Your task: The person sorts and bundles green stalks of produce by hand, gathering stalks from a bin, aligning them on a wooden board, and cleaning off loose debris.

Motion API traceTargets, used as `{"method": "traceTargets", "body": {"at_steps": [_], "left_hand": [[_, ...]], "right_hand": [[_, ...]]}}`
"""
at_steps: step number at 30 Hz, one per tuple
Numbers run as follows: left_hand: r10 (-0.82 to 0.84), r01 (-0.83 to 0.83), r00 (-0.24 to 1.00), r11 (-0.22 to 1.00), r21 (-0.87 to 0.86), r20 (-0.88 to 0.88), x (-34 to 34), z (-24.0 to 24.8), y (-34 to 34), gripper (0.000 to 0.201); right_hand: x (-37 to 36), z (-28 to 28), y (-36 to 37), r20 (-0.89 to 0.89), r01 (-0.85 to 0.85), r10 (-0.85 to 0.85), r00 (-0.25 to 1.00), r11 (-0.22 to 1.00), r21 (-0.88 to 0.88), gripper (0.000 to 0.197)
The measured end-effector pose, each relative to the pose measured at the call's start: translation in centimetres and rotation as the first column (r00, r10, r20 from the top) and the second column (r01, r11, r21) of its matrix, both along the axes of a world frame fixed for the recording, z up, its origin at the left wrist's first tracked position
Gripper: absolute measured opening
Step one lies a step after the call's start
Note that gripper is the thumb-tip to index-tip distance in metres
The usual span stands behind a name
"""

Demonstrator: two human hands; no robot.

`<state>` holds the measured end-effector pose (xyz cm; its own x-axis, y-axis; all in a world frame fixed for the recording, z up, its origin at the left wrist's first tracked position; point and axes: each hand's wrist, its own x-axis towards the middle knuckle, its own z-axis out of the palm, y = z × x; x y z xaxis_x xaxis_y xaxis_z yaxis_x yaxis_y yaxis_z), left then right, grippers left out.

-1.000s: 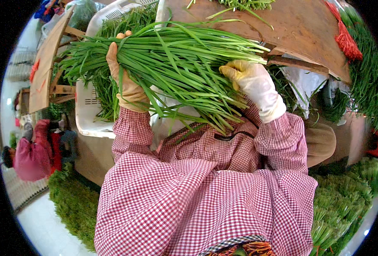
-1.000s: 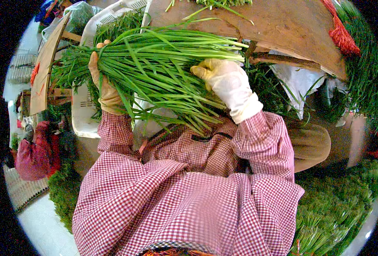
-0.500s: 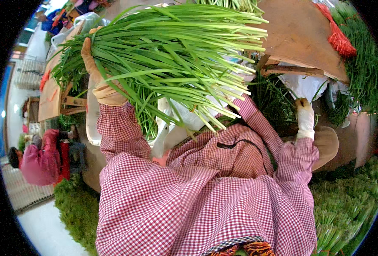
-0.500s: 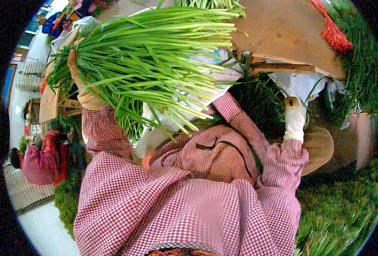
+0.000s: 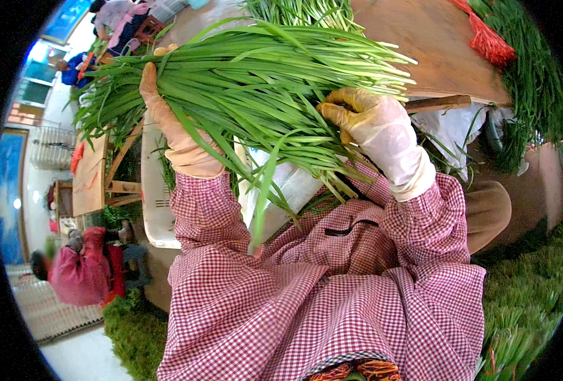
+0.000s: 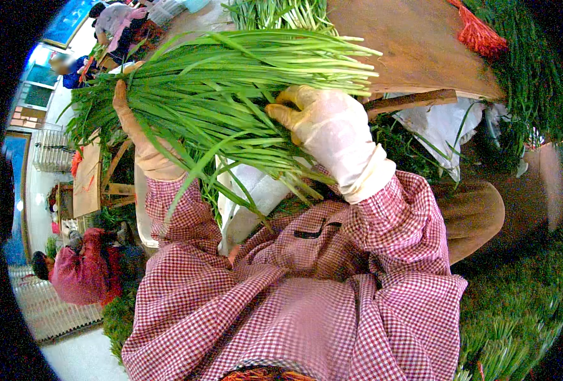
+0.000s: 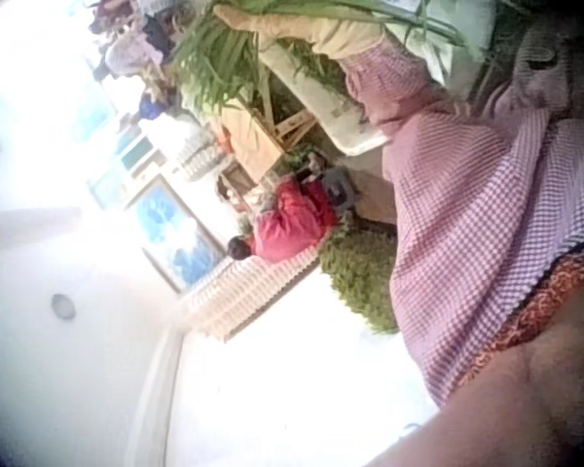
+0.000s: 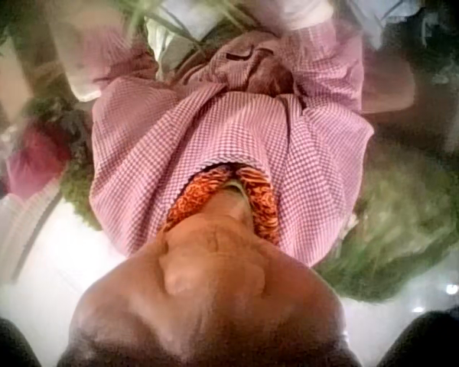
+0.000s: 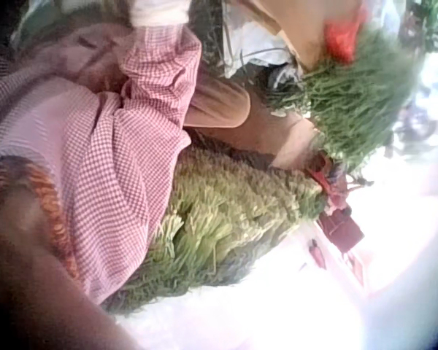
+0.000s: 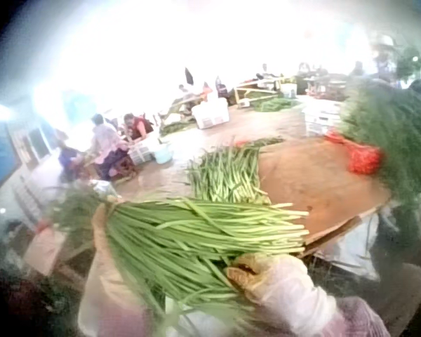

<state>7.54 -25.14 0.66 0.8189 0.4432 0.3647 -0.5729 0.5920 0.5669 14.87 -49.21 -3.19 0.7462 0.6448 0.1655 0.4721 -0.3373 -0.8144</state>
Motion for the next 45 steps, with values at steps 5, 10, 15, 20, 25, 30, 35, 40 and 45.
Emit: {"method": "traceTargets", "body": {"at_steps": [5, 10, 15, 20, 25, 30, 35, 40, 45], "left_hand": [[-0.045, 0.045, 0.999, 0.999, 0.015, 0.010, -0.7, -0.1, 1.4, 0.019], [0.205, -0.194, 0.972, 0.976, 0.102, -0.112, -1.2, -0.6, 0.8, 0.020], [0.168, -0.162, 0.980, 0.985, 0.057, -0.108, -2.1, -0.3, 4.6, 0.023], [0.120, -0.112, 0.986, 0.991, 0.075, -0.115, -1.4, -0.2, 5.7, 0.023], [-0.025, 0.025, 0.999, 1.000, -0.004, -0.028, -0.7, 1.0, 4.8, 0.021], [-0.002, 0.002, 1.000, 1.000, -0.008, 0.000, -0.2, 2.8, 3.3, 0.022], [0.084, -0.085, 0.996, 0.993, 0.084, 0.013, 0.9, 2.2, 4.0, 0.023], [-0.068, 0.068, 0.998, 0.992, 0.105, -0.007, 0.1, 2.9, 6.9, 0.023], [-0.089, 0.088, 0.996, 0.992, 0.086, 0.013, 0.5, 2.3, 6.5, 0.023]], "right_hand": [[0.2, -0.8, -1.2, -0.322, 0.032, 0.016, 0.947, 0.989, 0.142, 0.018], [1.3, -3.6, -5.6, -0.566, 0.011, 0.216, 0.796, 0.929, 0.370, 0.021], [3.9, -11.6, -12.4, -0.641, 0.496, -0.305, 0.704, 0.858, 0.136, 0.023], [1.8, -9.5, -13.0, -0.731, 0.590, -0.129, 0.671, 0.690, 0.420, 0.027], [-0.9, 0.3, -6.5, -0.541, 0.125, 0.013, 0.841, 0.968, 0.218, 0.033], [1.3, -0.8, -3.2, -0.336, 0.071, -0.016, 0.942, 0.985, 0.154, 0.035], [1.7, -0.4, -3.0, -0.550, 0.046, 0.073, 0.832, 0.979, 0.200, 0.033], [2.4, -3.0, -1.5, -0.539, -0.016, 0.219, 0.813, 0.935, 0.354, 0.033], [3.0, -2.0, -0.8, -0.538, -0.074, 0.111, 0.835, 0.993, 0.090, 0.042]]}}
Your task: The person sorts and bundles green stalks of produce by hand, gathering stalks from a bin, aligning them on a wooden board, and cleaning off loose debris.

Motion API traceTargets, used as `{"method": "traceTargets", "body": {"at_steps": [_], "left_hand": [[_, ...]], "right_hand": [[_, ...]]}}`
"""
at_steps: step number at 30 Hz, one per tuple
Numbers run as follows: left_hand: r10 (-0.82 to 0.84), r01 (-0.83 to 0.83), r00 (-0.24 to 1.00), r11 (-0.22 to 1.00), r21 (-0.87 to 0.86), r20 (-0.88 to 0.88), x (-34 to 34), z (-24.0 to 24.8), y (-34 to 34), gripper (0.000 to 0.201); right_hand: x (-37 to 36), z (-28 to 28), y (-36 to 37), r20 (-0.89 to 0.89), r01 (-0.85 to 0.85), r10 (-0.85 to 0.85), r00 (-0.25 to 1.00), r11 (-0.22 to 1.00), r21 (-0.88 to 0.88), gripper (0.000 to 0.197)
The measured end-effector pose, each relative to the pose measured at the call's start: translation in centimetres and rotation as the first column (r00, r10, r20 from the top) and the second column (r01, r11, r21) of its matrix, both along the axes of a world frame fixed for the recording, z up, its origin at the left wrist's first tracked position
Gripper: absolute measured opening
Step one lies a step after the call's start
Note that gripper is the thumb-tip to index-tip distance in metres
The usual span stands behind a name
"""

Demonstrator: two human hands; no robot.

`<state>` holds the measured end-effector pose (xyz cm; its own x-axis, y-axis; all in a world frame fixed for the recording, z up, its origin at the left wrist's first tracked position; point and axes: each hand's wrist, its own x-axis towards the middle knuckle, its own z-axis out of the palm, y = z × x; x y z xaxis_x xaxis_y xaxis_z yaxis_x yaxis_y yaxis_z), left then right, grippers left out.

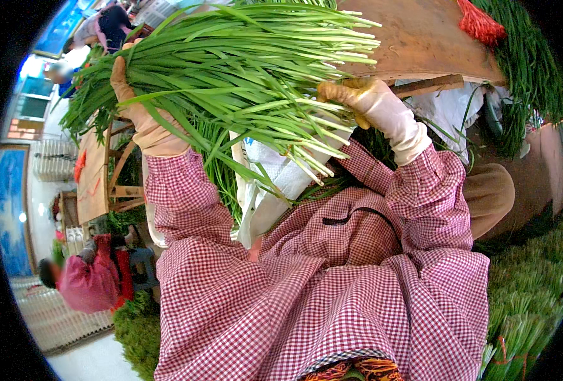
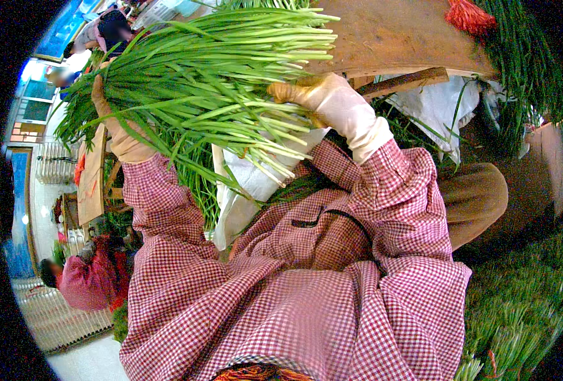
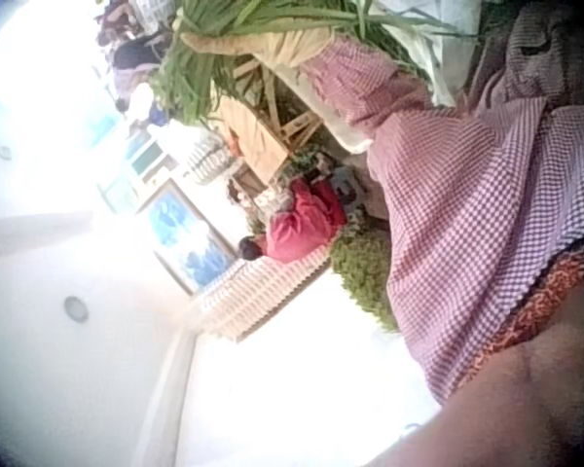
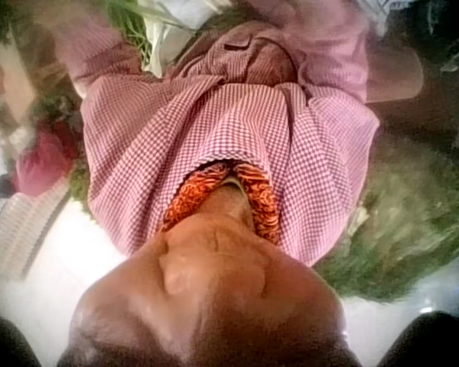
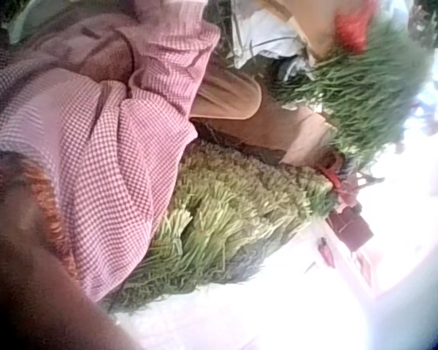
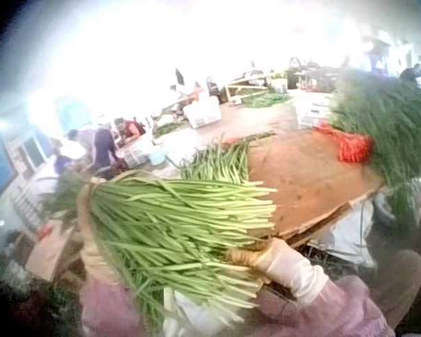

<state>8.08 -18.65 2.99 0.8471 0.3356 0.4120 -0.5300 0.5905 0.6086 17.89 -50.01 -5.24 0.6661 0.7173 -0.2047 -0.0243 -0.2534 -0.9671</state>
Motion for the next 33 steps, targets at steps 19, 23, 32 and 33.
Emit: {"method": "traceTargets", "body": {"at_steps": [19, 23, 32, 33], "left_hand": [[0.075, -0.071, 0.997, 0.989, 0.128, -0.023, -0.4, 1.8, -2.7, 0.021], [0.040, -0.036, 0.998, 0.997, 0.067, -0.056, -0.4, 1.0, -2.6, 0.022], [-0.083, 0.085, 0.996, 0.994, 0.064, -0.038, -0.6, 1.5, -3.8, 0.022], [-0.073, 0.078, 0.996, 0.993, 0.087, -0.053, -0.7, 1.7, -3.4, 0.022]], "right_hand": [[0.0, -4.2, 1.4, -0.426, 0.029, 0.237, 0.873, 0.847, 0.531, 0.030], [-2.9, -0.2, 1.0, -0.731, 0.356, 0.098, 0.675, 0.824, 0.440, 0.033], [-1.9, -4.0, 1.0, -0.552, 0.142, 0.284, 0.784, 0.784, 0.604, 0.027], [-1.7, -4.7, 0.8, -0.503, 0.114, 0.295, 0.813, 0.766, 0.632, 0.027]]}}
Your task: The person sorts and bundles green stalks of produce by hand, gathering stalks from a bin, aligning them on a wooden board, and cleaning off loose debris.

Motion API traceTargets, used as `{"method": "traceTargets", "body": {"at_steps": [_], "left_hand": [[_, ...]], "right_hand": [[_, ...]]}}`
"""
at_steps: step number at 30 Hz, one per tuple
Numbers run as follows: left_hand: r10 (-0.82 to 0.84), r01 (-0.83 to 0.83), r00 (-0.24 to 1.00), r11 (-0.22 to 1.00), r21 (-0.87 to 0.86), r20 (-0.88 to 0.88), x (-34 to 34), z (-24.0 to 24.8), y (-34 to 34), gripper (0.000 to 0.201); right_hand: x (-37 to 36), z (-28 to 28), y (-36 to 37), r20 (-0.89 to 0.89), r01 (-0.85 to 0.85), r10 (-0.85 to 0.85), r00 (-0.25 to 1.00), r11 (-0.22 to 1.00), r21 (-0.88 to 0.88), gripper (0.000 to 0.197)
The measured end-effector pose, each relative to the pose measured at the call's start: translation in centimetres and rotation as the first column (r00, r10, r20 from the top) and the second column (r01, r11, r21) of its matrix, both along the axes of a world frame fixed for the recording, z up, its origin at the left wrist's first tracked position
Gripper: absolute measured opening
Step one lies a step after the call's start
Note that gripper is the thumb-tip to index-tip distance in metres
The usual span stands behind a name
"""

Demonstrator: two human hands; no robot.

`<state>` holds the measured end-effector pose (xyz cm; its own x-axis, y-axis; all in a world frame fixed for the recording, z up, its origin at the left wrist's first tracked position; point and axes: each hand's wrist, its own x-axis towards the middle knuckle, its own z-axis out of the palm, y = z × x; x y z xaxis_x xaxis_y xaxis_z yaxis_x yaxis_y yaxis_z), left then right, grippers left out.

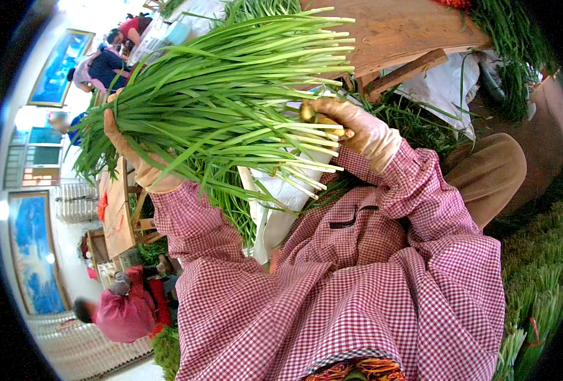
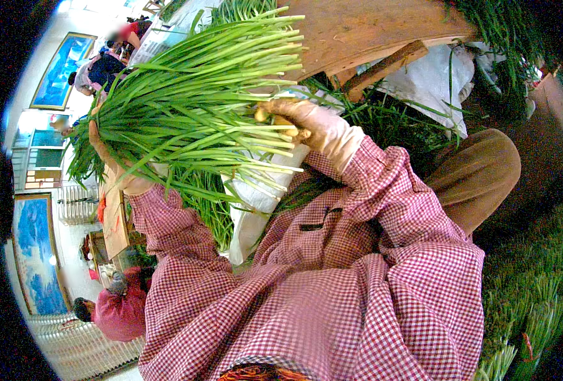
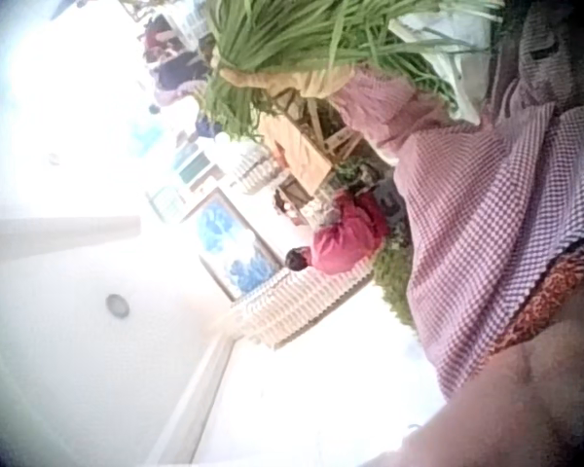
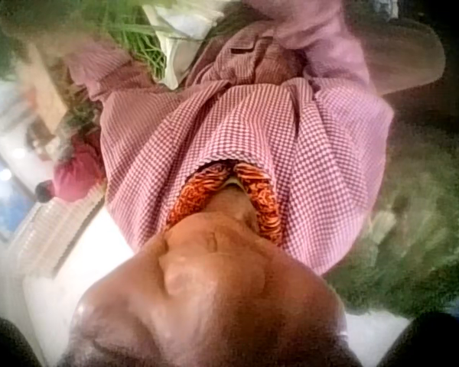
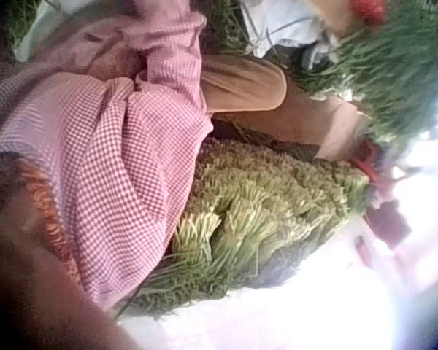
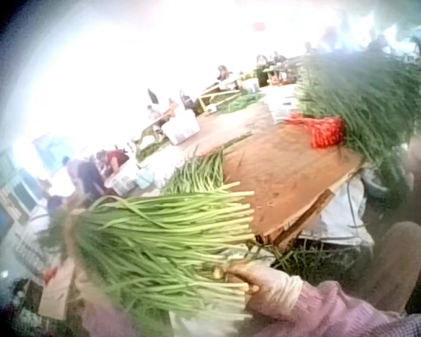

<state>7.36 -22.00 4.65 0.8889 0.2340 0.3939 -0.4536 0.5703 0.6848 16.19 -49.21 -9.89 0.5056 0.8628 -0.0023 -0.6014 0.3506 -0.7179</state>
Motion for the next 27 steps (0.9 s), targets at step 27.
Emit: {"method": "traceTargets", "body": {"at_steps": [27], "left_hand": [[0.091, -0.089, 0.993, 0.996, 0.028, -0.073, 0.8, 1.0, 1.3, 0.021]], "right_hand": [[-1.8, 3.2, -3.1, 0.978, 0.832, -0.067, 0.198, 0.539, -0.132, 0.031]]}}
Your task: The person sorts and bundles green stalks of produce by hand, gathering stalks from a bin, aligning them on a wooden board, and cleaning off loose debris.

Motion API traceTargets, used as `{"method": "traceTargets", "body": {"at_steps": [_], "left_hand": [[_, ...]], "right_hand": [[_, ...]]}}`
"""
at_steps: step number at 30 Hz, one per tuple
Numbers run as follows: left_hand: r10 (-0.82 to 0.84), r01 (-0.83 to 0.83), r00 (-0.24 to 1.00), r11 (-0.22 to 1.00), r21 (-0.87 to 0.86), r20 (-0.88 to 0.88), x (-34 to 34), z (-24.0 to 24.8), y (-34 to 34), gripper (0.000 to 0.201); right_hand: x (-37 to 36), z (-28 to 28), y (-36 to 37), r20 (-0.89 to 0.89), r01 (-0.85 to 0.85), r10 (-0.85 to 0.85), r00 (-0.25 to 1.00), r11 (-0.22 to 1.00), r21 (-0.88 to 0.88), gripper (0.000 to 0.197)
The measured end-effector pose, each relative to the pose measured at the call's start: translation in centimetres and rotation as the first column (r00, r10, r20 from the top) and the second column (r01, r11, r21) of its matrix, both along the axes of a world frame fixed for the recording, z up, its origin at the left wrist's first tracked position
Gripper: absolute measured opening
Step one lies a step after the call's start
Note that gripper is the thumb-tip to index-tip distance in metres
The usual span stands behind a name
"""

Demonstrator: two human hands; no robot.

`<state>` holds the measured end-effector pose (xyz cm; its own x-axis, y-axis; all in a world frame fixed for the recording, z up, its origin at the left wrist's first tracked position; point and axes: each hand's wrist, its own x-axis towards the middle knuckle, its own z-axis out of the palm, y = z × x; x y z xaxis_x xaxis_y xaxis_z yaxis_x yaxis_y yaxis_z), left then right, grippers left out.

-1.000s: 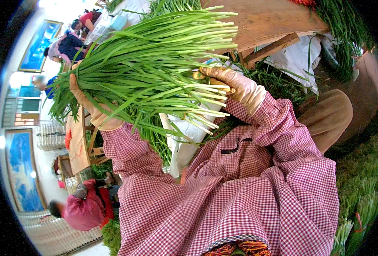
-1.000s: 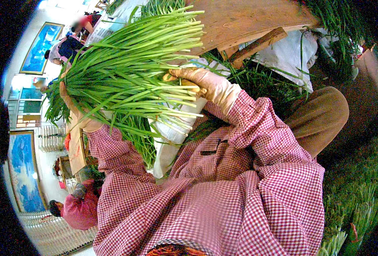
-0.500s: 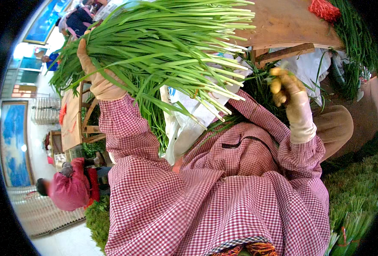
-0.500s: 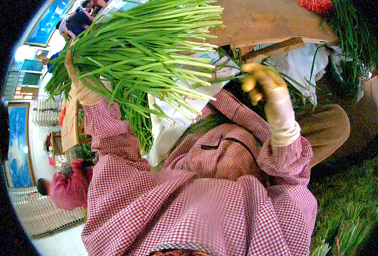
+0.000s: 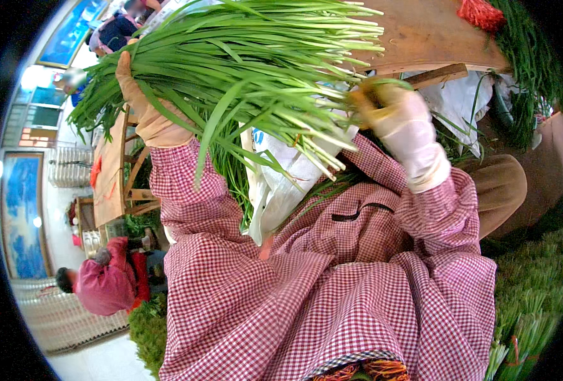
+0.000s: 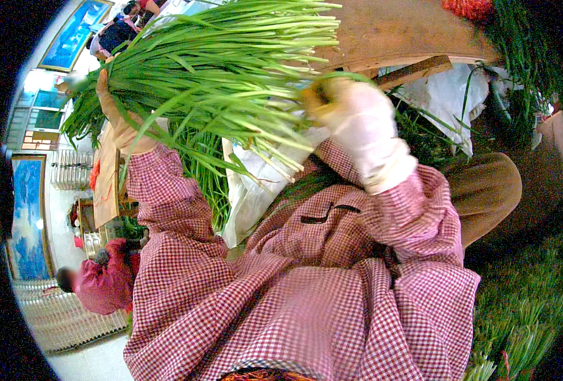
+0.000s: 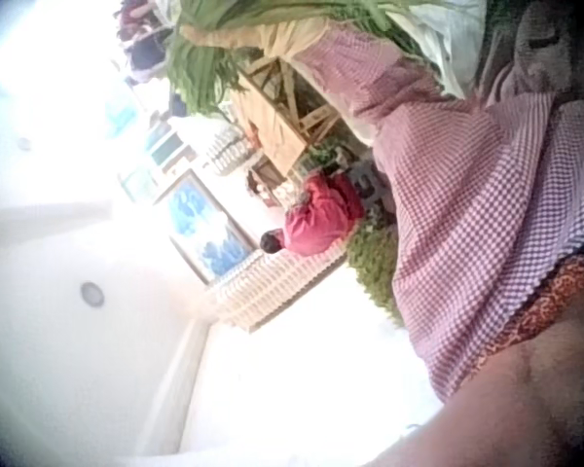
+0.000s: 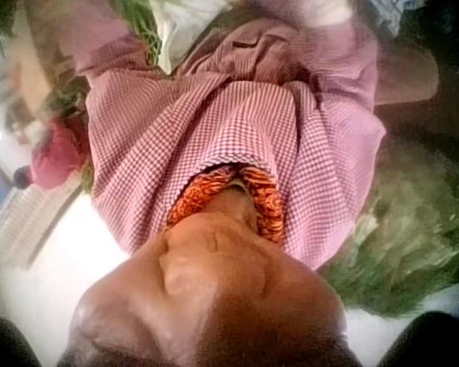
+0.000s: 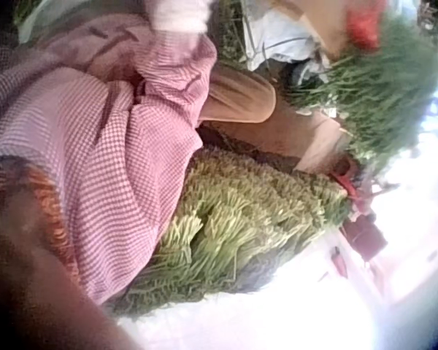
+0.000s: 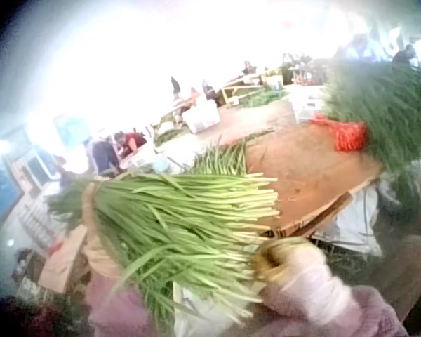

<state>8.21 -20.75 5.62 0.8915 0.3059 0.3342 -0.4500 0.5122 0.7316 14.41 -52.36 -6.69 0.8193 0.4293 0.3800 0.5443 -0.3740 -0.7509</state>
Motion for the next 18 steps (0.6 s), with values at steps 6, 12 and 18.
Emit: {"method": "traceTargets", "body": {"at_steps": [6, 12, 18], "left_hand": [[0.012, -0.013, 0.999, 1.000, 0.012, 0.045, 0.4, -1.1, 1.2, 0.020], [0.103, -0.103, 0.993, 0.995, -0.001, 0.049, -0.3, -1.3, -0.4, 0.020], [-0.135, 0.137, 0.990, 0.986, -0.095, 0.027, 0.1, -0.5, 0.5, 0.020]], "right_hand": [[5.2, -12.4, -9.6, -0.808, 0.460, 0.021, 0.588, 0.814, 0.356, 0.024], [-0.1, -6.5, -1.1, -0.643, -0.104, 0.698, 0.314, 0.699, 0.708, 0.047], [-1.0, -3.0, 1.9, -0.454, -0.067, 0.838, 0.303, 0.494, 0.867, 0.042]]}}
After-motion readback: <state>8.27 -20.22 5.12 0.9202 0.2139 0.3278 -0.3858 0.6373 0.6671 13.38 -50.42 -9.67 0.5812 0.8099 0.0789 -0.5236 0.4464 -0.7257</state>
